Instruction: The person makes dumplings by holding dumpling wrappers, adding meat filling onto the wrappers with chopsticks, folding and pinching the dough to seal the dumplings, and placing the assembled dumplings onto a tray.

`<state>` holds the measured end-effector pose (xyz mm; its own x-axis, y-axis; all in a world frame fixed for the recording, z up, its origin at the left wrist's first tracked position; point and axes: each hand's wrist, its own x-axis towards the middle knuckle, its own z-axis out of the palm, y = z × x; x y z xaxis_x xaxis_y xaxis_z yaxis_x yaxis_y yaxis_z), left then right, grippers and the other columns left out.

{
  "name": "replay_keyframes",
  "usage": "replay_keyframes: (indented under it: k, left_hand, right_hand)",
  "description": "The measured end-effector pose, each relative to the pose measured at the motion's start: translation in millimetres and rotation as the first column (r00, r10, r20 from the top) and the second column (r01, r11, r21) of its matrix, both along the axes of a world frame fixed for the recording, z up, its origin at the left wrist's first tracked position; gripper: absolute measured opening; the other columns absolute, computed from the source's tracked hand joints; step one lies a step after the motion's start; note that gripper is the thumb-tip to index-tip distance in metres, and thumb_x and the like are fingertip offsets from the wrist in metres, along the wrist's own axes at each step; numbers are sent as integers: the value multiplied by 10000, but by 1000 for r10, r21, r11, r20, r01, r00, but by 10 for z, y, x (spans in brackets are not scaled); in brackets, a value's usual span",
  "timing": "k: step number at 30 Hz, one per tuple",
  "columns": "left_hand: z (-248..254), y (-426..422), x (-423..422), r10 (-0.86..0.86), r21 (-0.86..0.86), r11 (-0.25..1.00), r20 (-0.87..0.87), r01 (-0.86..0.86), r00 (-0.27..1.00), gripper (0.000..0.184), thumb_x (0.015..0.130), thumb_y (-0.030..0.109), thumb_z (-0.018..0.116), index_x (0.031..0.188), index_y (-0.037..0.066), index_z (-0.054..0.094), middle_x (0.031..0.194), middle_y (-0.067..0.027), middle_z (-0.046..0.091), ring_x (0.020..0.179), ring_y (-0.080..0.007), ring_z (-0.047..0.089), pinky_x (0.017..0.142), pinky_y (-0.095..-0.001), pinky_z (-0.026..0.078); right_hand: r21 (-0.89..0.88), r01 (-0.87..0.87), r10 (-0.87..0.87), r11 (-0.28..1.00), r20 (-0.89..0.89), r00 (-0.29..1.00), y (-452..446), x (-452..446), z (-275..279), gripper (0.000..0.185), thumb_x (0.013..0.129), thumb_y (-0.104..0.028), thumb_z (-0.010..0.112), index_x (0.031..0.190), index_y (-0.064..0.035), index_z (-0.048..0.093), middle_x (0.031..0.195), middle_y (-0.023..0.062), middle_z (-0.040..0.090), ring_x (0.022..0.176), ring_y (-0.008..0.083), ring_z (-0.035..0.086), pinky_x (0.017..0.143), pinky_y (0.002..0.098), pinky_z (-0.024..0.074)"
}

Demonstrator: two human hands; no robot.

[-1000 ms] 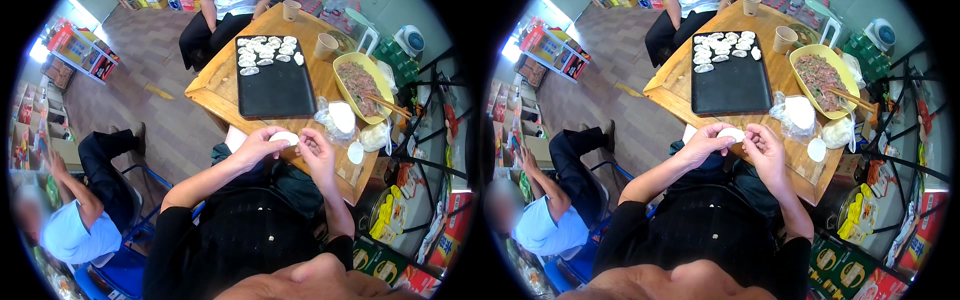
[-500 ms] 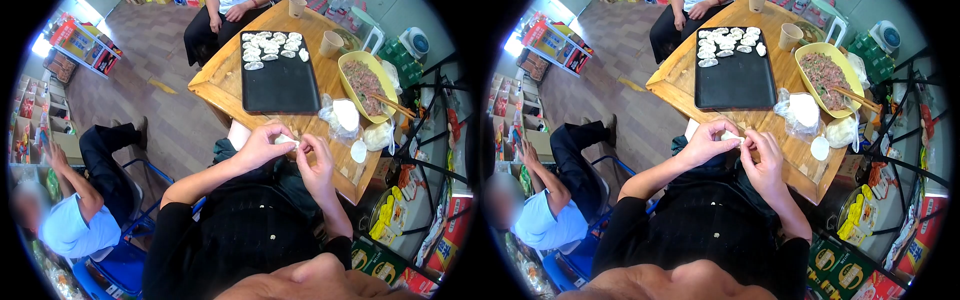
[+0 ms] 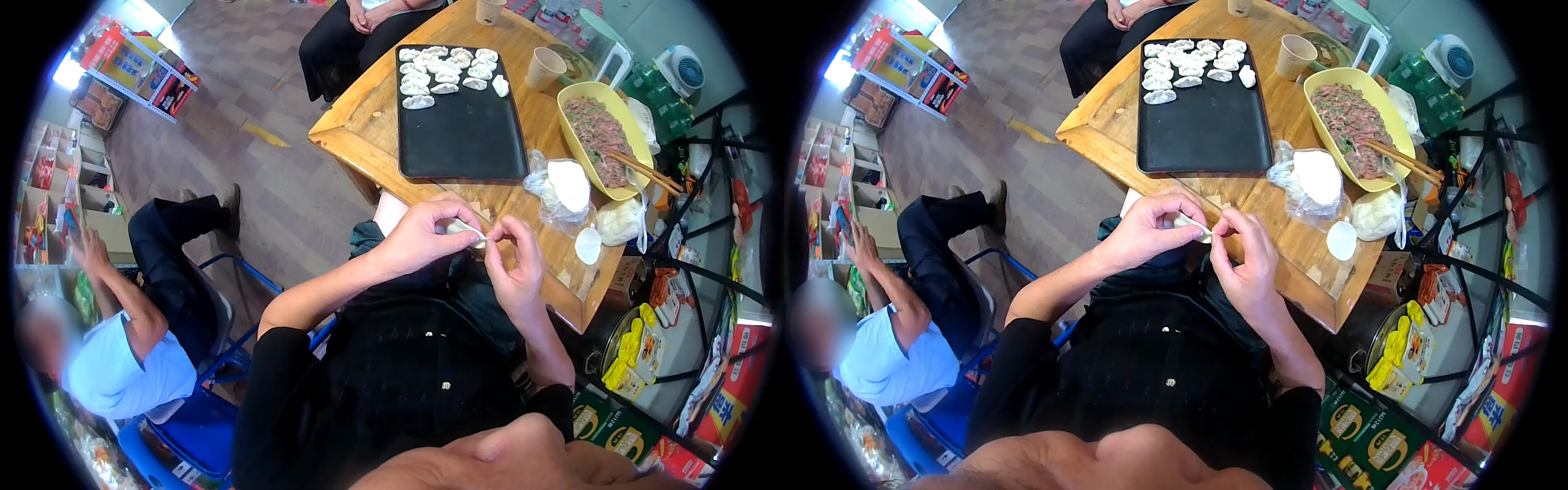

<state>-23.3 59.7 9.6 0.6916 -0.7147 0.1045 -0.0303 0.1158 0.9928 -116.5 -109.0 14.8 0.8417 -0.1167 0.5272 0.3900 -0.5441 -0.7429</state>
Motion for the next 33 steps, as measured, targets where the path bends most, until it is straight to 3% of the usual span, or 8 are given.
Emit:
replay_keyframes:
  k: [4,9,13,15,19,25,28,33]
  left_hand:
    - [-49,19,-21,19,19,1000,-86,-18,996,100,875,89,701,953,33,670,962,-31,609,908,-105,559,809,-259,440]
    - [-75,-42,-30,168,10,984,294,-178,941,89,834,96,710,904,53,678,901,-32,584,758,-120,553,648,-262,445]
    - [-37,-26,-39,149,17,987,253,-158,956,98,831,89,709,915,53,675,908,-42,591,738,-112,554,598,-251,440]
    - [42,-1,-51,84,76,992,154,-97,984,95,852,63,693,932,28,655,948,-65,624,927,-170,599,827,-295,467]
    - [14,-9,-47,97,65,992,177,-110,980,98,853,69,696,935,31,657,950,-66,623,921,-173,601,826,-299,469]
    - [14,-23,-38,98,166,974,303,-154,948,154,874,78,693,1012,24,649,972,-51,622,928,-153,601,827,-284,478]
    - [-96,-40,-32,59,29,998,-196,-55,979,200,930,102,665,1079,-19,612,1004,-22,624,935,-68,584,834,-231,489]
    - [-157,-57,2,-20,-30,999,-282,12,959,179,926,93,669,1065,-7,617,979,-23,632,913,-64,589,825,-231,491]
  right_hand:
    - [75,-22,23,997,-13,1000,23,-5,-60,485,768,145,661,1210,5,519,914,106,602,802,184,614,744,302,517]
    - [76,-22,21,997,8,1000,82,25,-83,474,793,125,667,1221,1,505,914,93,602,804,168,616,754,293,518]
    - [154,2,4,988,-36,999,61,32,-154,464,813,112,669,1229,2,495,927,95,600,815,159,612,758,286,517]
    - [182,14,-8,983,-33,999,52,39,-182,467,824,104,669,1241,6,481,949,104,599,832,154,606,761,280,514]
    - [157,7,2,988,-57,998,69,44,-144,452,842,111,646,1248,14,471,965,108,596,853,146,597,771,275,506]
    - [436,-6,92,900,-177,980,53,17,-207,411,869,128,604,1238,21,460,977,88,575,873,135,583,794,268,488]
    - [526,-10,93,851,-132,987,59,-12,-173,427,873,126,599,1252,16,438,979,87,567,879,133,577,799,265,482]
    - [411,-27,58,911,-61,996,27,-14,-193,432,859,133,609,1236,10,438,965,88,574,868,128,573,791,261,481]
